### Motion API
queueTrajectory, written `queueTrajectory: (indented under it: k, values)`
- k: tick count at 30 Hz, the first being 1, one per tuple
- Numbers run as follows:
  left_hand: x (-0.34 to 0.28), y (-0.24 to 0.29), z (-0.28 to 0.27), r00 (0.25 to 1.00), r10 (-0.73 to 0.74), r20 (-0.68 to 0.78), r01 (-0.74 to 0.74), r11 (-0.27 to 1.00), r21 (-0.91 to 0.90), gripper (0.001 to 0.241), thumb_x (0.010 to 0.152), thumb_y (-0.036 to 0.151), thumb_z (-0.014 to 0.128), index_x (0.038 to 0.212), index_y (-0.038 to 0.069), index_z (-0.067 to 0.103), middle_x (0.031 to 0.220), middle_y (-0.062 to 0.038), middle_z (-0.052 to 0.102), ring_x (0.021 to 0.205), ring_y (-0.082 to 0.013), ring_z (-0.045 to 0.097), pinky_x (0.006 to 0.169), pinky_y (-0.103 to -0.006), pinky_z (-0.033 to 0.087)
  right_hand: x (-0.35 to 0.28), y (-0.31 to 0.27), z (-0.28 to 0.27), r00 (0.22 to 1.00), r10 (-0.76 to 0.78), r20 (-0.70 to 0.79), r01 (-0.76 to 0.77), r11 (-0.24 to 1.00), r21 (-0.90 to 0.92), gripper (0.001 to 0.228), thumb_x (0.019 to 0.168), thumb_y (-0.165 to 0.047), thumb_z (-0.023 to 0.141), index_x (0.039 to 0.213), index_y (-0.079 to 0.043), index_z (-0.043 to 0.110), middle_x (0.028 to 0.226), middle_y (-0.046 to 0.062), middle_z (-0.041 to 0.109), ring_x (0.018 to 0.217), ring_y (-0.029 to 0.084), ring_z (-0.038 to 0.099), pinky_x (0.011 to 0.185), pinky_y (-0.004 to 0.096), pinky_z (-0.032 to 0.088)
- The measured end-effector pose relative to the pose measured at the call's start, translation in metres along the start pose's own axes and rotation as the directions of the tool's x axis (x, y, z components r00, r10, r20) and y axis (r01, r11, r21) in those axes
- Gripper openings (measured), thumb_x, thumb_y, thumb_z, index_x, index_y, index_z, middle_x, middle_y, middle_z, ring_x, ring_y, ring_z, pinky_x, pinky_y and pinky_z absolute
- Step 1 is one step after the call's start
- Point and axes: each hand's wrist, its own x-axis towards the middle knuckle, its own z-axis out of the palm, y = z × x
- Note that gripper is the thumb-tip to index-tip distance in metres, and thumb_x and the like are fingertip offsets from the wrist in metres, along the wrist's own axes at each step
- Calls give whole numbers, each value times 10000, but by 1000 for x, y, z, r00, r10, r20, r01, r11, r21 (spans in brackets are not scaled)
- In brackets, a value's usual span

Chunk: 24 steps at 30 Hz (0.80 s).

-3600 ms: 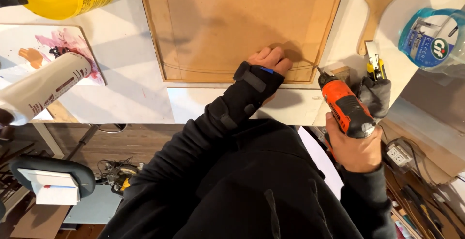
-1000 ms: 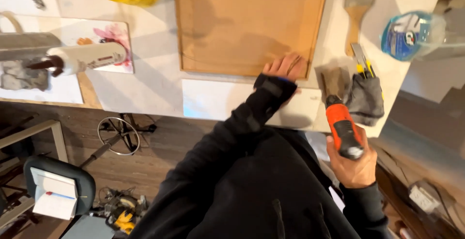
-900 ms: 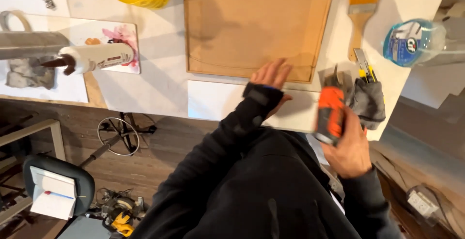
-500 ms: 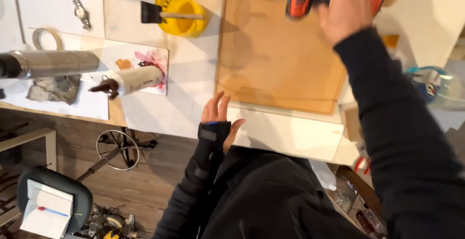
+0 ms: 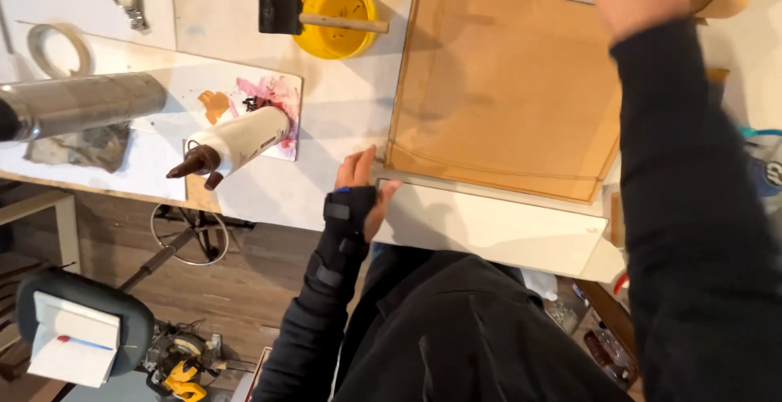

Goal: Assembling a picture frame for a photograph, including sanding edges, cleaning, and attaching hanging hardware with a power drill.

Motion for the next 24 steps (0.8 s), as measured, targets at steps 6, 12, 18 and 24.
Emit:
queueTrajectory:
  k: [6,12,18,24]
  values:
    - [8,-17,1,998,46,46,-41,994,-98,611,990,333,723,1440,-36,536,1316,-203,587,1200,-350,594,1003,-413,501,-179,-81,-78,882,470,-28,-443,848,292,242,1064,-128,747,1246,20,690,1080,165,675,1099,350,642,1013,468,511]
    - [10,-6,-1,977,-77,197,114,976,-187,533,1017,333,620,1443,17,567,1220,-187,577,1102,-280,602,937,-371,497,-307,-129,-68,724,690,-21,-639,681,359,248,1106,-165,655,1273,15,685,1234,186,657,1169,341,617,1022,437,506]
    - [8,4,7,979,-130,159,159,970,-182,516,1055,357,556,1458,33,554,1162,-160,546,1016,-248,584,883,-357,495,-306,-137,-69,734,676,58,-662,695,281,224,1036,-120,620,1203,-27,736,1172,147,640,1126,347,604,1003,459,490]
    - [2,7,6,982,-162,98,179,963,-202,513,1060,419,541,1390,39,643,1145,-148,587,1056,-230,598,911,-352,491,-313,-130,-67,758,652,25,-621,710,332,268,896,-13,628,1139,-27,740,1164,136,649,1105,353,611,972,444,497]
